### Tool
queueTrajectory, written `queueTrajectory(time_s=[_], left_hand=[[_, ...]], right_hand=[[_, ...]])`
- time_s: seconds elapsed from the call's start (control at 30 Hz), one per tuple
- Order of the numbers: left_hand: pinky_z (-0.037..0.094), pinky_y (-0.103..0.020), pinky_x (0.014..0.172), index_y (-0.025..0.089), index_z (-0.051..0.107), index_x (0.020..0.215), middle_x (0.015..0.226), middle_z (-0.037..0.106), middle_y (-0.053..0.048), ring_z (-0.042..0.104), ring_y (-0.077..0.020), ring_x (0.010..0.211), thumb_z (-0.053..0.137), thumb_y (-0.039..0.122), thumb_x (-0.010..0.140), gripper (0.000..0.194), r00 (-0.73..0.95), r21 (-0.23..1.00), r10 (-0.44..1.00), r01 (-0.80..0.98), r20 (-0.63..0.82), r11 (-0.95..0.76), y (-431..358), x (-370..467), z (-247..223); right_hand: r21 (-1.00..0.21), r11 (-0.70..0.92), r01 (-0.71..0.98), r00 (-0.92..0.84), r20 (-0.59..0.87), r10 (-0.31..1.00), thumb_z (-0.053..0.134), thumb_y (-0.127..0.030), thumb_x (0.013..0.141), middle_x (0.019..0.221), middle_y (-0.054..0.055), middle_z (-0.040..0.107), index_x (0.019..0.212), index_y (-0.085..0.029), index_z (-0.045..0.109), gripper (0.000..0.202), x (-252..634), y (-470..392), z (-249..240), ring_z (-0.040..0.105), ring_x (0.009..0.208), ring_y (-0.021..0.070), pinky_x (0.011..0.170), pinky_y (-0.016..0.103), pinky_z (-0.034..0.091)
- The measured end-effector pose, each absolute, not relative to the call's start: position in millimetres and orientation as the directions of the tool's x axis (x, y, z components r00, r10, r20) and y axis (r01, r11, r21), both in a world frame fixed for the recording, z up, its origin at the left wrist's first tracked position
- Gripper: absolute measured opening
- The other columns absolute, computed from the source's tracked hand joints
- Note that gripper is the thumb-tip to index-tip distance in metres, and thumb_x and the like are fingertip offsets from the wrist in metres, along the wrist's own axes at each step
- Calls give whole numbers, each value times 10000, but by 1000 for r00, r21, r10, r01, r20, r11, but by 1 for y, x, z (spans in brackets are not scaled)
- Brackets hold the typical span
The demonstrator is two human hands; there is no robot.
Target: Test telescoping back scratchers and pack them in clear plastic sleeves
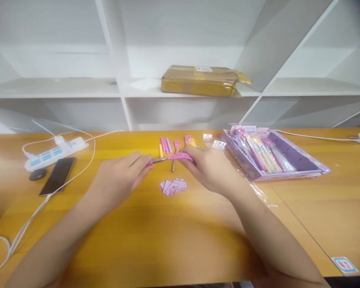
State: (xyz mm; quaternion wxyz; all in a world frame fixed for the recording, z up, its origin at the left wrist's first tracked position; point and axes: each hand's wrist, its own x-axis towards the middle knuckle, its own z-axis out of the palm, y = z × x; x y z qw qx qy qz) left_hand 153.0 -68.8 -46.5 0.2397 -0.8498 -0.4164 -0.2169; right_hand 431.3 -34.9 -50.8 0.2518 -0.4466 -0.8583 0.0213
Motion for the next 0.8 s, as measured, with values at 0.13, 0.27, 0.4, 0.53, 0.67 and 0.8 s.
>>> queueTrajectory(time_s=[0.13,0.27,0.4,0.53,0.67,0.8], left_hand=[[251,-332,480,223,750,1115,814,756,-1,605,-143,533,574,410,1079,259,589,-261,587,794,555,-549,-69,152,-48],[256,-324,486,231,749,1132,850,780,3,640,-139,576,602,374,1070,215,600,-247,564,778,568,-578,-69,150,-47],[235,-321,490,212,739,1054,803,766,-1,619,-138,557,578,393,1080,244,600,-246,572,779,560,-576,-67,149,-46],[225,-307,497,232,717,1090,779,748,8,584,-128,535,504,410,1108,278,596,-214,616,785,515,-581,-66,150,-46],[227,-302,506,240,708,1086,759,719,-2,547,-128,536,471,384,1115,279,619,-215,606,766,500,-606,-67,154,-45],[226,-312,519,218,698,1021,729,686,-12,544,-144,563,471,342,1113,274,630,-234,607,761,484,-605,-69,155,-43]], right_hand=[[-166,727,666,-604,452,656,462,-501,1126,923,32,727,1063,-213,702,380,430,-35,-52,608,722,143,612,299,302],[6,769,639,-661,514,546,472,-410,1135,975,26,692,1076,-223,710,308,433,-28,-57,561,734,125,606,303,298],[76,752,655,-645,575,503,518,-328,1117,1009,21,681,1066,-248,709,213,436,-22,-61,507,713,123,618,306,298],[70,768,636,-644,596,479,510,-377,1122,995,36,686,1054,-233,699,247,433,-22,-57,551,764,136,631,306,318],[95,806,584,-684,592,426,493,-377,1128,935,37,691,1012,-220,677,268,428,-27,-52,560,771,151,656,320,336],[184,815,550,-734,572,366,473,-313,1136,900,21,695,964,-224,674,280,428,-27,-53,529,743,152,681,336,328]])
